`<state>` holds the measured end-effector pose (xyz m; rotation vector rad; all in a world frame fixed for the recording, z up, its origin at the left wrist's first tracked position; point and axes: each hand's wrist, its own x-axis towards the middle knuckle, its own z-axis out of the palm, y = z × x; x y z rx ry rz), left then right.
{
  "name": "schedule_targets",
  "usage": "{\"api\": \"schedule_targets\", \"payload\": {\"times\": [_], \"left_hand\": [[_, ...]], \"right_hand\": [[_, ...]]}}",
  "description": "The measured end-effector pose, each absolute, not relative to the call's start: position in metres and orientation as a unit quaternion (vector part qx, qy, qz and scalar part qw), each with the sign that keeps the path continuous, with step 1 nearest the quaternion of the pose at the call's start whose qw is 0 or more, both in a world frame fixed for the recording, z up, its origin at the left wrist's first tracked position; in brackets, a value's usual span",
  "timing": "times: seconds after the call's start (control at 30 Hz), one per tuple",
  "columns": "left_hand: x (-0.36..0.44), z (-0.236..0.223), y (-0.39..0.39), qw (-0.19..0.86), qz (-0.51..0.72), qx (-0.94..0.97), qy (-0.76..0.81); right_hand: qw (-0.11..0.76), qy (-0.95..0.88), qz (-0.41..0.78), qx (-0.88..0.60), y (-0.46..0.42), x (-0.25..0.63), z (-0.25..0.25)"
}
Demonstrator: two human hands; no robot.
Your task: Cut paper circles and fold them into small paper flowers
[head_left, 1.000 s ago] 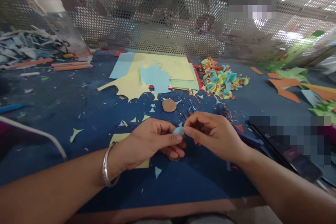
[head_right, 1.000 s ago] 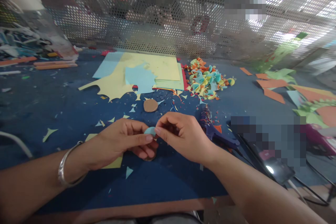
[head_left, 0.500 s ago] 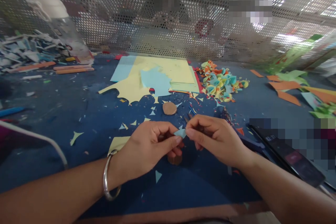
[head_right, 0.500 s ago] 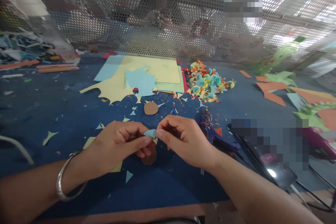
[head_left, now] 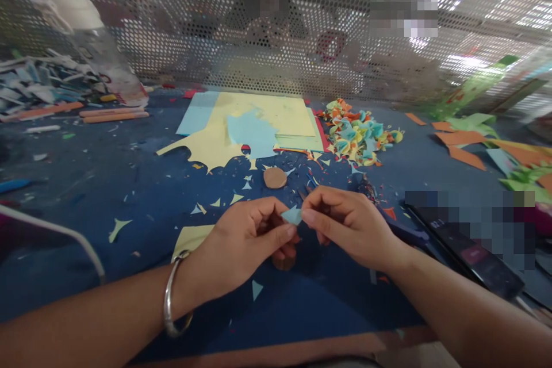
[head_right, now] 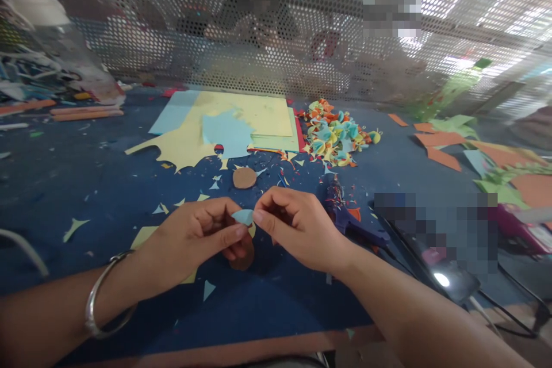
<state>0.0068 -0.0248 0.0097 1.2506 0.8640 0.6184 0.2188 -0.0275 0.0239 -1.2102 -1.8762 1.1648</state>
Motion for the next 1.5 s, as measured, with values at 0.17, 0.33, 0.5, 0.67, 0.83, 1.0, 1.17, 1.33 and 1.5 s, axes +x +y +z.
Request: {"api": "schedule_targets", "payload": {"times": [0.17,0.33,0.5,0.67,0.83,1.0,1.17,1.33,1.5], "left_hand": [[0.005,0.012,-0.026,0.663,0.270,0.579,0.391],[0.001,0.015,-0.029,0.619,0.251,0.645,0.372],[-0.002,0.015,-0.017,0.440,0.273,0.743,0.424],[-0.005,0.007,-0.011,0.291,0.201,0.831,0.429],[-0.004,0.000,-0.016,0.232,0.163,0.871,0.401],[-0.002,0.001,-0.016,0.237,0.152,0.870,0.405],[-0.002,0.001,-0.014,0.240,0.161,0.871,0.398],[0.000,0.004,-0.007,0.348,0.218,0.803,0.432],[-0.003,0.002,0.004,0.531,0.360,0.623,0.447]], "right_hand": [[0.296,-0.729,0.413,-0.459,-0.029,0.218,0.024],[0.308,-0.723,0.416,-0.457,-0.029,0.221,0.027],[0.313,-0.718,0.338,-0.521,-0.023,0.227,0.028],[0.237,-0.761,0.230,-0.558,-0.015,0.231,0.018],[0.178,-0.785,0.207,-0.557,-0.014,0.229,0.015],[0.139,-0.785,0.200,-0.570,-0.015,0.228,0.017],[0.113,-0.787,0.142,-0.589,-0.019,0.227,0.017],[0.174,-0.784,0.067,-0.593,-0.026,0.226,0.019],[0.203,-0.846,0.145,-0.470,-0.037,0.219,0.019]]}}
